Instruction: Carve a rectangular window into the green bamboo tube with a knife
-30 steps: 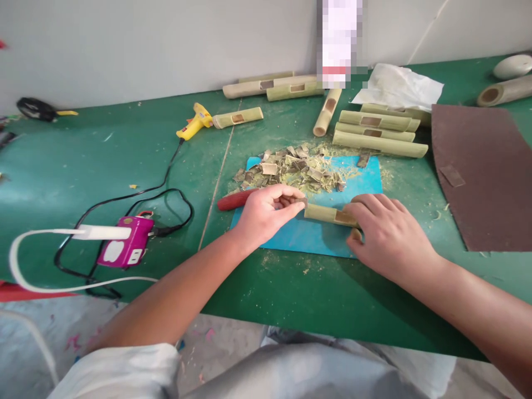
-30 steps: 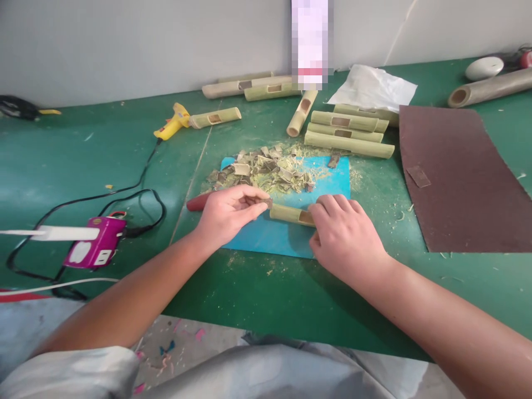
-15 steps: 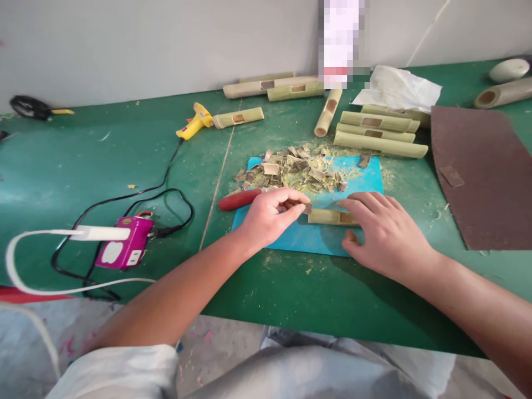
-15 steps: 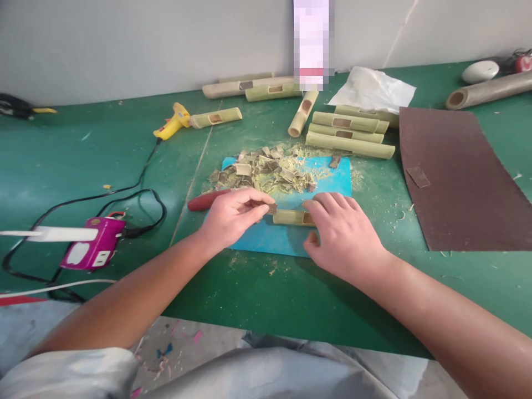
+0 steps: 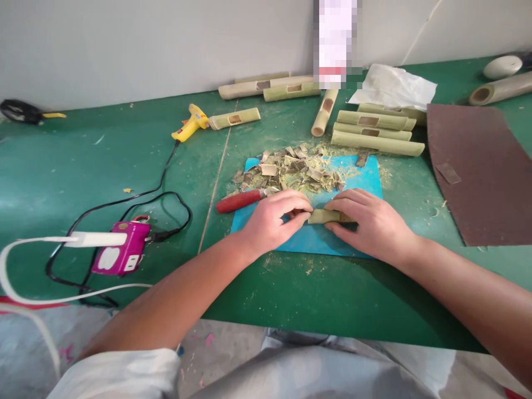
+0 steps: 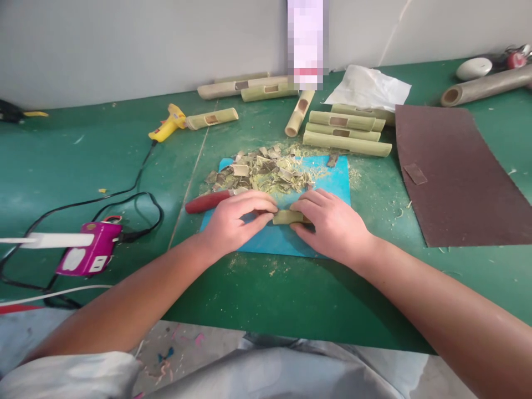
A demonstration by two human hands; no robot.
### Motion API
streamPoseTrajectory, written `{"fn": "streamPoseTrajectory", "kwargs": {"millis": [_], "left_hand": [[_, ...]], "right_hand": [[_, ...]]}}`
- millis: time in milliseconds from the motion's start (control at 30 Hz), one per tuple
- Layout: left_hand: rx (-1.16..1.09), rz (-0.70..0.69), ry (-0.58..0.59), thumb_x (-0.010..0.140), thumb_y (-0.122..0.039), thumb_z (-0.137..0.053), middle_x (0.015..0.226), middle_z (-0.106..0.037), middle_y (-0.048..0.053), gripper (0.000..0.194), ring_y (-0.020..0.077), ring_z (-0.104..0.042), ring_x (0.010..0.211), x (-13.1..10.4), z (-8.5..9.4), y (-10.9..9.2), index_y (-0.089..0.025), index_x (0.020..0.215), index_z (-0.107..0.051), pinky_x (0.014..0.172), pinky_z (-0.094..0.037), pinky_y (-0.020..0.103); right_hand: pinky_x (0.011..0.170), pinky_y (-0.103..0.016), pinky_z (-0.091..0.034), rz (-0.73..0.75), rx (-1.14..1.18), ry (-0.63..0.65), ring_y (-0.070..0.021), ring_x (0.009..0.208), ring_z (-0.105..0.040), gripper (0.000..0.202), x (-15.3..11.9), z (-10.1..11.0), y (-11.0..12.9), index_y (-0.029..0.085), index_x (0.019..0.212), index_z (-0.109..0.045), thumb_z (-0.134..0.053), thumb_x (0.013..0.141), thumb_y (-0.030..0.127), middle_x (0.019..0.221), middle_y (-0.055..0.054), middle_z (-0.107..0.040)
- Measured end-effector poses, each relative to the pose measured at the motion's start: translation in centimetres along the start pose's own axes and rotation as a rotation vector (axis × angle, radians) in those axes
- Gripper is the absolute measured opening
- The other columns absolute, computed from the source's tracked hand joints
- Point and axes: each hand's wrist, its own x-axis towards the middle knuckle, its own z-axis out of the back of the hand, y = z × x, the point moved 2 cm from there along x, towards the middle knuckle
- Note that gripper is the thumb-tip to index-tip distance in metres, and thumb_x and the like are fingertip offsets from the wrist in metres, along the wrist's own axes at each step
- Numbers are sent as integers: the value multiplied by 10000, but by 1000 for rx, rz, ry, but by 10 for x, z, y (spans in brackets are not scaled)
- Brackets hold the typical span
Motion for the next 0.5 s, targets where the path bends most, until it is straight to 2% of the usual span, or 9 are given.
{"fn": "streamPoseTrajectory", "kwargs": {"millis": [200, 500], "left_hand": [[70, -105, 84, 919, -193, -622, 981, -690, 80, 112, 153, -661, 889, -1, 4, 5, -176, 987, -710, 846, -551, 300], [71, -197, 91, 937, -187, -605, 979, -692, 72, 122, 148, -663, 904, 0, 4, 9, -177, 984, -717, 847, -553, 295]], "right_hand": [[806, -384, -535, 17, 42, 2, -228, 904, -632, 190, -1, 1, -1, 153, 1021, -667, -641, 849, 230, 972, -104, -695], [788, -365, -525, -25, 78, 29, -218, 915, -627, 156, -1, 1, -1, 196, 1000, -652, -633, 850, 233, 963, -78, -688]]}}
